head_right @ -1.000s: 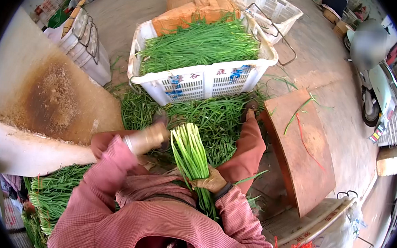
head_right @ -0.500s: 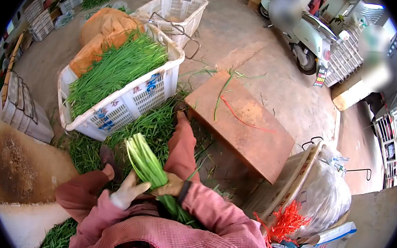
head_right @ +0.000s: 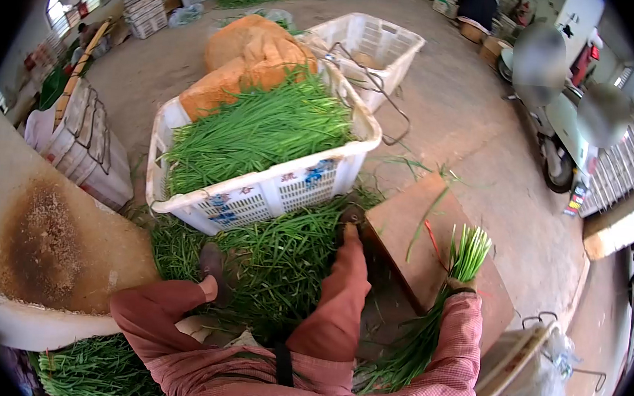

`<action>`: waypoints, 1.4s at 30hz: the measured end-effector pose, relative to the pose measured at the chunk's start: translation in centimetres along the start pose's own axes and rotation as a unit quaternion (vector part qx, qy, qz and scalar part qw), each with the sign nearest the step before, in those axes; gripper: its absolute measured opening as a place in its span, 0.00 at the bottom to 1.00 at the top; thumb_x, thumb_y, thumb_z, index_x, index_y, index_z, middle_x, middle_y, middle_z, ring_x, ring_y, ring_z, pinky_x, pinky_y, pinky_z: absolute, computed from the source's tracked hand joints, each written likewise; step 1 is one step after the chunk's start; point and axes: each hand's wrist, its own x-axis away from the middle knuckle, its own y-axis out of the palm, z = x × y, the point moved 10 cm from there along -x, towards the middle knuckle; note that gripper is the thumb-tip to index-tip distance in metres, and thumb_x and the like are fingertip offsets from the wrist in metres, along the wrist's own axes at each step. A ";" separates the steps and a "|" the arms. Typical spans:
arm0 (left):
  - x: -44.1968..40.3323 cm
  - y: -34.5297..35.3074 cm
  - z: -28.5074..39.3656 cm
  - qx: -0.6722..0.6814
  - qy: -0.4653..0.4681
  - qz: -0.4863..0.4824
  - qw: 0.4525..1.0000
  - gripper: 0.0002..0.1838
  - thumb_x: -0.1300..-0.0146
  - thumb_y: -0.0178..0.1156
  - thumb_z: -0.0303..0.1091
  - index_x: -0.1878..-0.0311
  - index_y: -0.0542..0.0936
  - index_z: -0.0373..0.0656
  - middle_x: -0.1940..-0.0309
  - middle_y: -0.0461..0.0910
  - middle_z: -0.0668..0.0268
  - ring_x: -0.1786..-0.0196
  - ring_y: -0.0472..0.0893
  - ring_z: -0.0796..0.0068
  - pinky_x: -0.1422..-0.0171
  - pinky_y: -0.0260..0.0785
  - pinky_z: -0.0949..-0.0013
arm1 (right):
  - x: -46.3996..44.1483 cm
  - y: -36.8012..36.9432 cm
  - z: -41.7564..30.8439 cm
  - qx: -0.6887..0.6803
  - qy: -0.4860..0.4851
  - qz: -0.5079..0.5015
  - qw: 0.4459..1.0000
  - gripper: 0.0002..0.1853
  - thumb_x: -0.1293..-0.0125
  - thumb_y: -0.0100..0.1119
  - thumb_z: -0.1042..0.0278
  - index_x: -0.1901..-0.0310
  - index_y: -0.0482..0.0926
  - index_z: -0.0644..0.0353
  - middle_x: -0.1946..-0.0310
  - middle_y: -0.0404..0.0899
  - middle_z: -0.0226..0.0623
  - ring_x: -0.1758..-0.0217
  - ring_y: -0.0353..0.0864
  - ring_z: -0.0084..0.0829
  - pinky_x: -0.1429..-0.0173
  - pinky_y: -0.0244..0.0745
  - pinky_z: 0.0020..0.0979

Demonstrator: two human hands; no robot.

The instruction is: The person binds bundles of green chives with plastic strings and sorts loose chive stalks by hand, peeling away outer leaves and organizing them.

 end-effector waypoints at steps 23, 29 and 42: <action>-5.8 3.0 4.2 0.017 0.035 -0.018 0.999 0.16 0.41 0.52 0.31 0.50 0.70 0.36 0.56 0.75 0.60 0.53 0.73 0.74 0.46 0.64 0.74 | 5.3 6.2 -17.2 0.356 -0.202 0.184 0.893 0.45 0.59 0.67 0.64 0.37 0.53 0.51 0.36 0.51 0.42 0.36 0.54 0.45 0.35 0.54 0.37; -6.7 3.1 4.9 0.016 0.035 -0.031 0.999 0.16 0.42 0.53 0.31 0.51 0.71 0.36 0.57 0.75 0.61 0.53 0.74 0.75 0.47 0.64 0.74 | 9.4 17.2 -24.6 0.290 -0.356 0.013 0.888 0.44 0.58 0.66 0.62 0.37 0.54 0.52 0.38 0.54 0.43 0.40 0.60 0.46 0.42 0.63 0.39; -1.9 6.4 5.4 -0.037 0.019 -0.140 0.989 0.15 0.43 0.56 0.32 0.54 0.74 0.36 0.58 0.76 0.63 0.55 0.74 0.78 0.48 0.65 0.74 | 27.9 29.6 -19.7 0.312 -0.407 -0.405 0.757 0.30 0.47 0.58 0.55 0.44 0.64 0.60 0.45 0.65 0.48 0.42 0.63 0.45 0.39 0.59 0.38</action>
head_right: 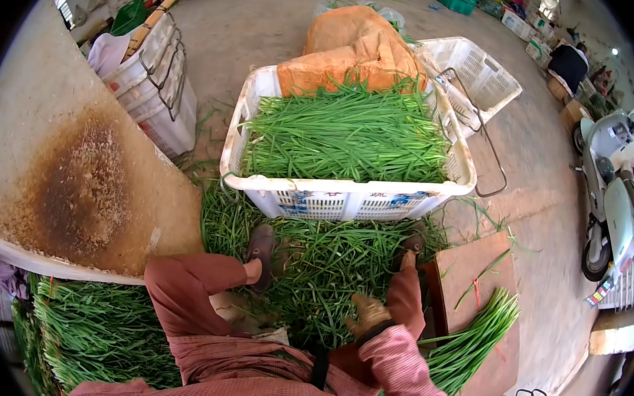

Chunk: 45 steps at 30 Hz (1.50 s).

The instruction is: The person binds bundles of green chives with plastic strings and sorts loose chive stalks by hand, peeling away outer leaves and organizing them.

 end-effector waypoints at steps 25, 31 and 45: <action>-25.5 7.0 17.8 -0.194 0.257 0.088 0.943 0.40 0.53 0.63 0.33 0.38 0.56 0.37 0.44 0.65 0.52 0.44 0.68 0.61 0.38 0.57 0.69 | -13.6 -16.2 -10.7 -0.092 -0.164 0.233 0.954 0.21 0.46 0.59 0.59 0.50 0.72 0.53 0.56 0.74 0.44 0.53 0.74 0.44 0.50 0.69 0.36; -22.1 7.0 19.2 -0.379 0.175 0.231 0.879 0.39 0.51 0.58 0.35 0.35 0.52 0.42 0.48 0.66 0.52 0.47 0.68 0.56 0.43 0.62 0.64 | -26.8 -19.5 -19.9 -0.100 -0.266 0.271 0.920 0.16 0.47 0.56 0.67 0.54 0.75 0.55 0.58 0.76 0.40 0.54 0.74 0.41 0.50 0.68 0.34; -23.6 5.6 17.5 -0.196 0.222 0.225 0.928 0.32 0.51 0.56 0.27 0.40 0.60 0.38 0.49 0.69 0.55 0.47 0.70 0.61 0.41 0.60 0.71 | -53.3 -3.1 -18.8 0.289 -0.029 -0.124 0.949 0.44 0.63 0.68 0.49 0.43 0.62 0.61 0.52 0.72 0.47 0.47 0.71 0.41 0.45 0.66 0.36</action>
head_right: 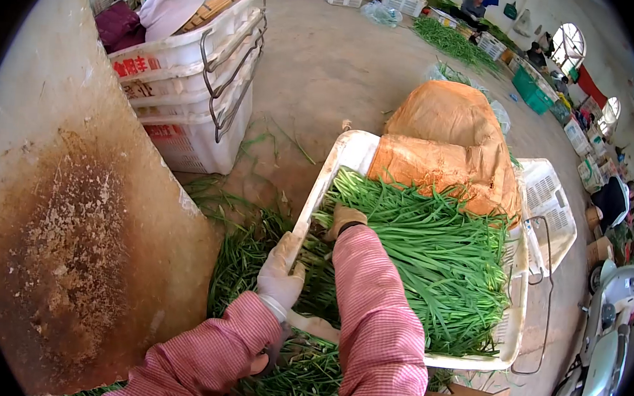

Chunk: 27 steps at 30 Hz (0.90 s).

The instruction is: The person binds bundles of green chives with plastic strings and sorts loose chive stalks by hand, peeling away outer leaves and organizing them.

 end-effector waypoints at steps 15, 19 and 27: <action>-1.9 1.0 -1.8 -0.081 -0.062 -0.093 0.990 0.21 0.50 0.57 0.31 0.50 0.70 0.45 0.63 0.77 0.54 0.59 0.76 0.55 0.54 0.67 0.63 | 5.6 -4.3 7.0 -0.195 -0.074 0.098 0.973 0.34 0.62 0.70 0.55 0.50 0.72 0.58 0.57 0.76 0.43 0.52 0.73 0.39 0.47 0.66 0.31; -1.8 0.9 -1.7 -0.077 -0.061 -0.088 0.991 0.20 0.51 0.57 0.31 0.51 0.71 0.45 0.64 0.77 0.54 0.60 0.76 0.55 0.54 0.67 0.64 | 5.0 -4.2 6.2 -0.224 -0.116 0.162 0.954 0.31 0.59 0.67 0.58 0.50 0.72 0.56 0.56 0.76 0.42 0.52 0.74 0.39 0.48 0.67 0.30; -1.7 0.6 -1.0 -0.079 -0.061 -0.087 0.991 0.19 0.52 0.56 0.31 0.53 0.71 0.44 0.64 0.76 0.53 0.59 0.76 0.53 0.54 0.67 0.62 | 1.9 -1.0 -2.5 -0.001 -0.181 0.077 0.981 0.34 0.55 0.62 0.61 0.43 0.65 0.54 0.38 0.57 0.39 0.39 0.62 0.37 0.38 0.60 0.30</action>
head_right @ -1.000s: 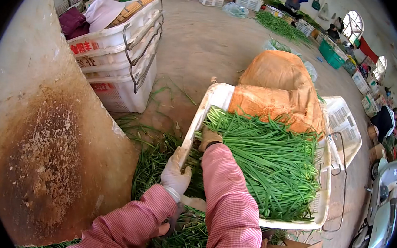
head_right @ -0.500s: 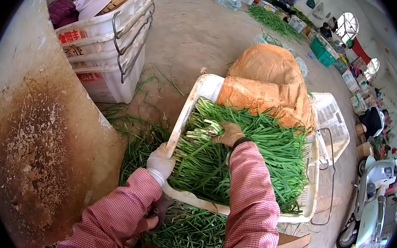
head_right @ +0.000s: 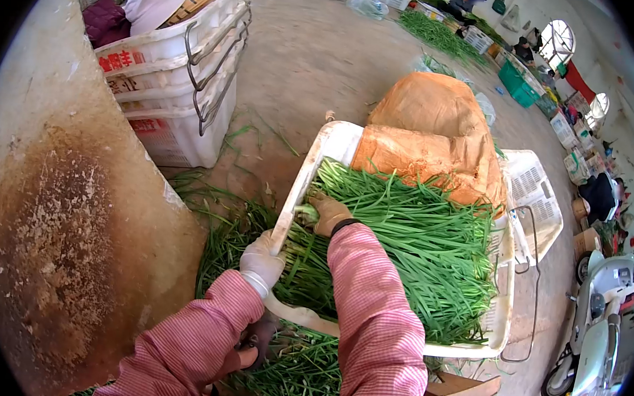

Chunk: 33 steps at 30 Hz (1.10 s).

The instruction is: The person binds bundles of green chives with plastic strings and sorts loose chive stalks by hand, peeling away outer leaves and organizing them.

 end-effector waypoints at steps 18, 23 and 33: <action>0.2 -0.3 0.2 -0.013 -0.016 -0.005 1.000 0.21 0.52 0.58 0.33 0.51 0.70 0.44 0.62 0.76 0.53 0.58 0.75 0.53 0.53 0.67 0.61 | 0.4 1.6 0.7 0.066 0.104 -0.139 0.983 0.30 0.60 0.65 0.61 0.51 0.70 0.58 0.59 0.77 0.44 0.55 0.75 0.41 0.52 0.70 0.35; -0.1 0.5 -0.5 -0.050 -0.047 -0.046 0.997 0.22 0.52 0.56 0.31 0.50 0.69 0.46 0.59 0.75 0.56 0.54 0.74 0.56 0.48 0.65 0.61 | 2.8 -0.2 1.0 0.080 0.092 -0.143 0.982 0.25 0.59 0.63 0.58 0.57 0.74 0.57 0.62 0.78 0.42 0.57 0.77 0.40 0.53 0.71 0.35; 0.9 -1.2 3.8 -0.210 0.159 0.124 0.957 0.45 0.60 0.65 0.43 0.38 0.56 0.40 0.41 0.59 0.57 0.39 0.59 0.59 0.37 0.52 0.58 | 15.1 -12.0 6.5 -0.382 0.007 0.174 0.908 0.17 0.49 0.50 0.86 0.55 0.68 0.67 0.62 0.72 0.40 0.61 0.73 0.32 0.55 0.72 0.36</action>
